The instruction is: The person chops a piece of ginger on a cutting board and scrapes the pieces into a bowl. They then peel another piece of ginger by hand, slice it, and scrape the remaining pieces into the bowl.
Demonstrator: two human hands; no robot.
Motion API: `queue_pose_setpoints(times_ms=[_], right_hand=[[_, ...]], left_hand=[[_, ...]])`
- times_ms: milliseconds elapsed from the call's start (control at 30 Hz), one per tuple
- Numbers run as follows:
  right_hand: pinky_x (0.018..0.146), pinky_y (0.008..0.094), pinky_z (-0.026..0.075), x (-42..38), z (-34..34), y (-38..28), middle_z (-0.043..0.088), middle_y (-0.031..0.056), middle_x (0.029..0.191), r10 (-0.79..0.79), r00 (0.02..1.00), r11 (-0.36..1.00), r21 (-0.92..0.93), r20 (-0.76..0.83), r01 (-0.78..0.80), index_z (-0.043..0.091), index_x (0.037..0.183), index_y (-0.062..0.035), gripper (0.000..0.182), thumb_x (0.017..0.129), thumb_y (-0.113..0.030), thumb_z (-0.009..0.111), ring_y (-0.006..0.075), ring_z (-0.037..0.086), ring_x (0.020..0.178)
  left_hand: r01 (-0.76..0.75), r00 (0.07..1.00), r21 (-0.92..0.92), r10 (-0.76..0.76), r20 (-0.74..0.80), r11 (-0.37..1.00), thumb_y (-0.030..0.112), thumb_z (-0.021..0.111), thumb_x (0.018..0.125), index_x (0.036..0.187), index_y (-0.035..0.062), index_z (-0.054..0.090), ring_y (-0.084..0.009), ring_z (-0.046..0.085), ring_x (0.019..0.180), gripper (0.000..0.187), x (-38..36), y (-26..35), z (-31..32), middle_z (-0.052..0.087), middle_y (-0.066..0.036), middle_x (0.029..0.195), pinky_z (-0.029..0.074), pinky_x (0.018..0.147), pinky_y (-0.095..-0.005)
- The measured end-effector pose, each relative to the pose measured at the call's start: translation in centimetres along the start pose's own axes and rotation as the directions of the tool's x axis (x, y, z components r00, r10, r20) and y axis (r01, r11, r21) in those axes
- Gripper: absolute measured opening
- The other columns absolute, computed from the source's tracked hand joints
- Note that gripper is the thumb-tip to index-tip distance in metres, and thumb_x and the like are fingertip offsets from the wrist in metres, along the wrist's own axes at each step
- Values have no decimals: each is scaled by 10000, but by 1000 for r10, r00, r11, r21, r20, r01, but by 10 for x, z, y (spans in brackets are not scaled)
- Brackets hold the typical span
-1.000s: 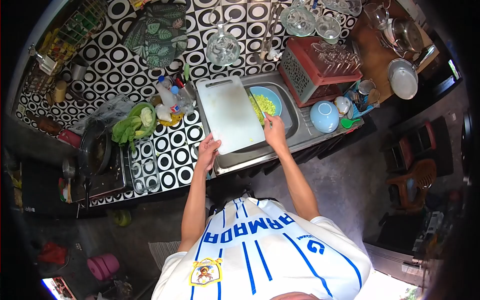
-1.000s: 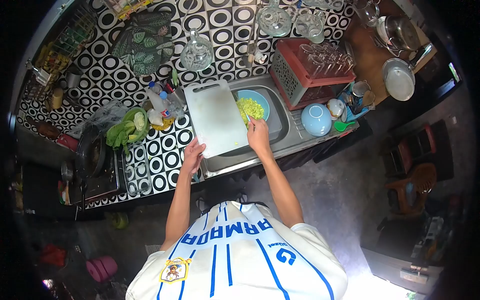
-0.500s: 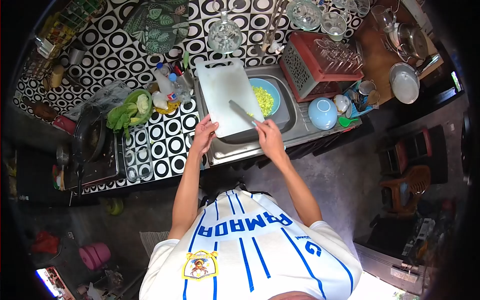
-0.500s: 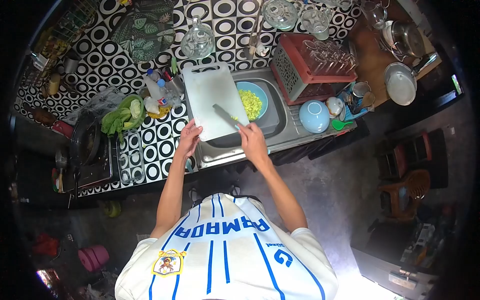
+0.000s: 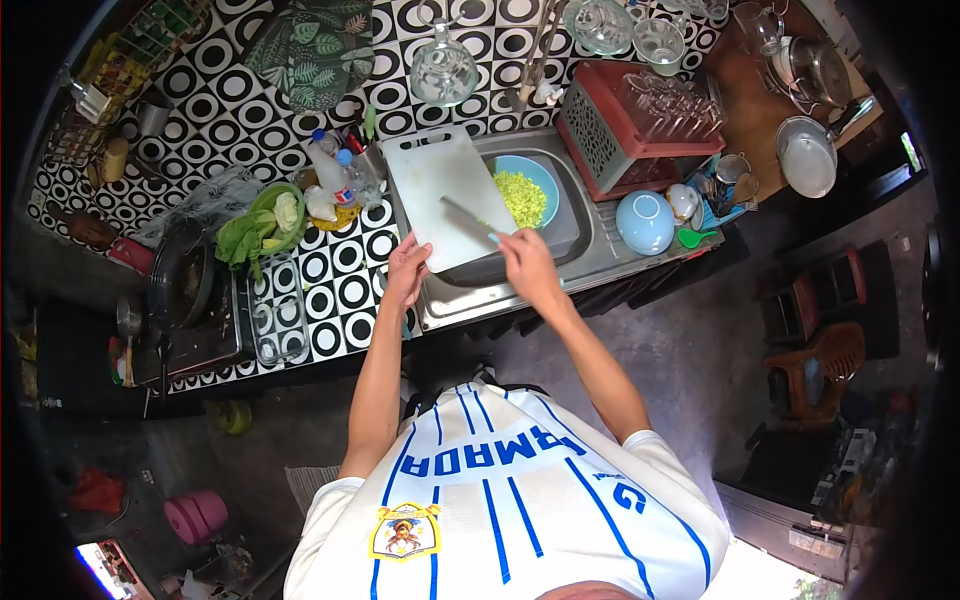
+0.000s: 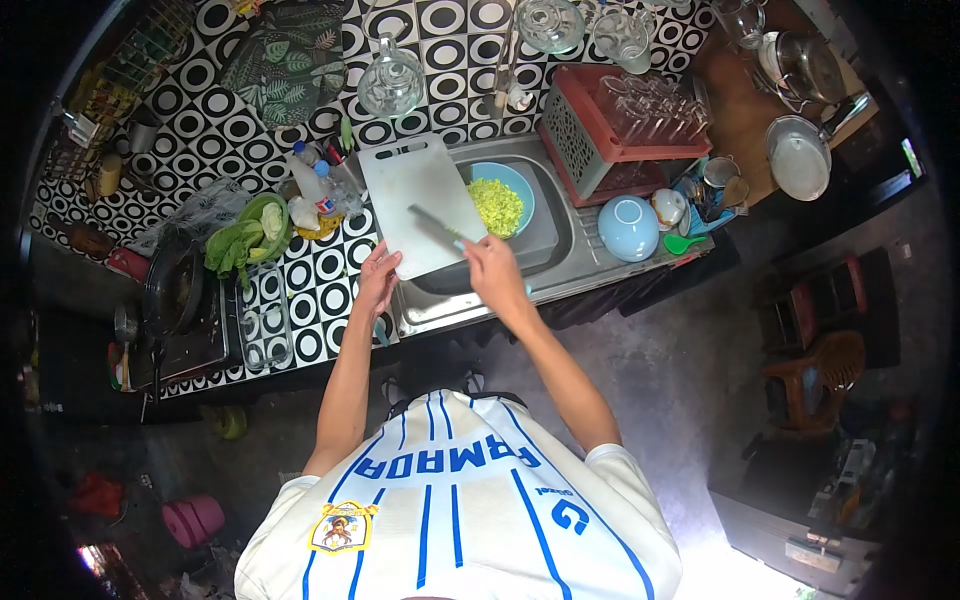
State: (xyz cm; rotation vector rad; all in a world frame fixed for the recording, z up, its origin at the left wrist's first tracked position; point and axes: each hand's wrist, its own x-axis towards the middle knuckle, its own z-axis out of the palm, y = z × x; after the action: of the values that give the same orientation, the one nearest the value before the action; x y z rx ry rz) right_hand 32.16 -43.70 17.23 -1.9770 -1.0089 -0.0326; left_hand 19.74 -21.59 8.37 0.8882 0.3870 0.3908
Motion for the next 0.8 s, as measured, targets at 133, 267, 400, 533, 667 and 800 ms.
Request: queue_pose_setpoints(times_ms=[133,267,400,533,667,800], right_hand=[[798,446,478,-14,16,-8,606,212,911,-25,999,999,-26,33,26,704,1091,-9,232,899,-80,594,382,593,862],[801,440,477,7,15,26,605,225,909,59,998,998,-10,-31,-59,702,1096,-3,236,903,-71,583,390,592,868],[806,440,476,22,10,66,604,227,911,134,975,986,-77,-175,-149,702,1098,-1,236,904,-77,588,389,591,866],[837,431,470,19,11,69,586,211,949,172,958,975,-102,-228,-199,707,1097,-7,238,894,-90,614,372,580,899],[823,406,480,7,20,59,595,188,960,103,948,983,-113,-302,-143,720,1061,2,225,859,-83,667,348,594,904],[820,398,480,-8,31,44,595,178,972,128,948,987,-53,-290,-150,718,1064,-1,227,848,-63,680,330,595,907]], left_hand=[[26,999,-30,-25,29,999,31,642,911,1385,12,470,-135,673,978,505,-3,5,6,685,-86,1126,576,831,-249],[25,999,-6,-25,28,1000,32,637,914,1405,6,450,-156,664,1023,526,-10,8,9,676,-105,1162,566,880,-282],[35,998,5,-35,60,999,31,630,921,1399,5,456,-164,663,1038,509,-12,2,-4,662,-115,1199,566,884,-287],[30,998,-10,-29,53,1000,28,622,924,1368,-1,485,-131,664,1020,466,-22,1,-4,673,-96,1163,575,849,-268],[49,998,15,-50,41,999,26,622,923,1359,9,499,-113,668,986,454,-33,7,-6,676,-83,1149,573,826,-253],[90,996,103,-92,16,991,48,642,916,1381,15,491,-101,671,928,490,-51,11,-23,690,-74,1132,564,765,-236]])
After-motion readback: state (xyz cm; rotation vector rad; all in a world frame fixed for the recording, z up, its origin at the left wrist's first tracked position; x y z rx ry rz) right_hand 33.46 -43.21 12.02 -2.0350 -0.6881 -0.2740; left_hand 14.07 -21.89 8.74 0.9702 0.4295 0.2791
